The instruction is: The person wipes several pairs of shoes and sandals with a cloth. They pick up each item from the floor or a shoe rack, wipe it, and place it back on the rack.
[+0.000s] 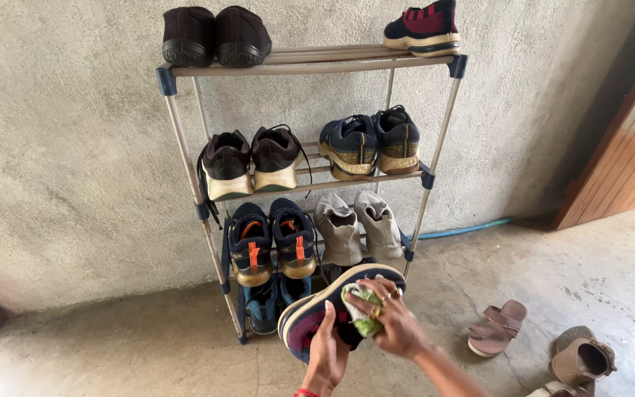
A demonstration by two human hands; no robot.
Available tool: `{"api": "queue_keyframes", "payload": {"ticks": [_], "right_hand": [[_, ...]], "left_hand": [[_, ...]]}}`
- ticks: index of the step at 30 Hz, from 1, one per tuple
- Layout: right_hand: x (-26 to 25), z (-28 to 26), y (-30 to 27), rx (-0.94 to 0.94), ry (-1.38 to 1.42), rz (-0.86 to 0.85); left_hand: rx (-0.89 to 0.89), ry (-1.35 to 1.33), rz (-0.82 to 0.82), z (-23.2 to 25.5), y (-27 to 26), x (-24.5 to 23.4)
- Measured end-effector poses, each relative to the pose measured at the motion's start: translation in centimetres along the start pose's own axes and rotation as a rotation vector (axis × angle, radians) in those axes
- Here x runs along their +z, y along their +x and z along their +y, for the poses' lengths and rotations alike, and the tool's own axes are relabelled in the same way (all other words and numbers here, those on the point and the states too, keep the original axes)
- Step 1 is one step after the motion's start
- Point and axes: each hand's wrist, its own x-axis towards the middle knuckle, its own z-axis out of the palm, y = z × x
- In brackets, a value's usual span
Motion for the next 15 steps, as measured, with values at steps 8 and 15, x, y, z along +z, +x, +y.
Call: {"api": "queue_keyframes", "payload": {"ticks": [8, 15], "right_hand": [[-0.9, 0.2, 1.4, 0.243, 0.002, 0.088], [-0.6, 0.1, 2.4, 0.823, -0.032, 0.092]], "left_hand": [[0.029, 0.012, 0.012, -0.9, 2.0, -1.7], [0.042, 0.067, 0.087, 0.2, 0.8, 0.2]]}}
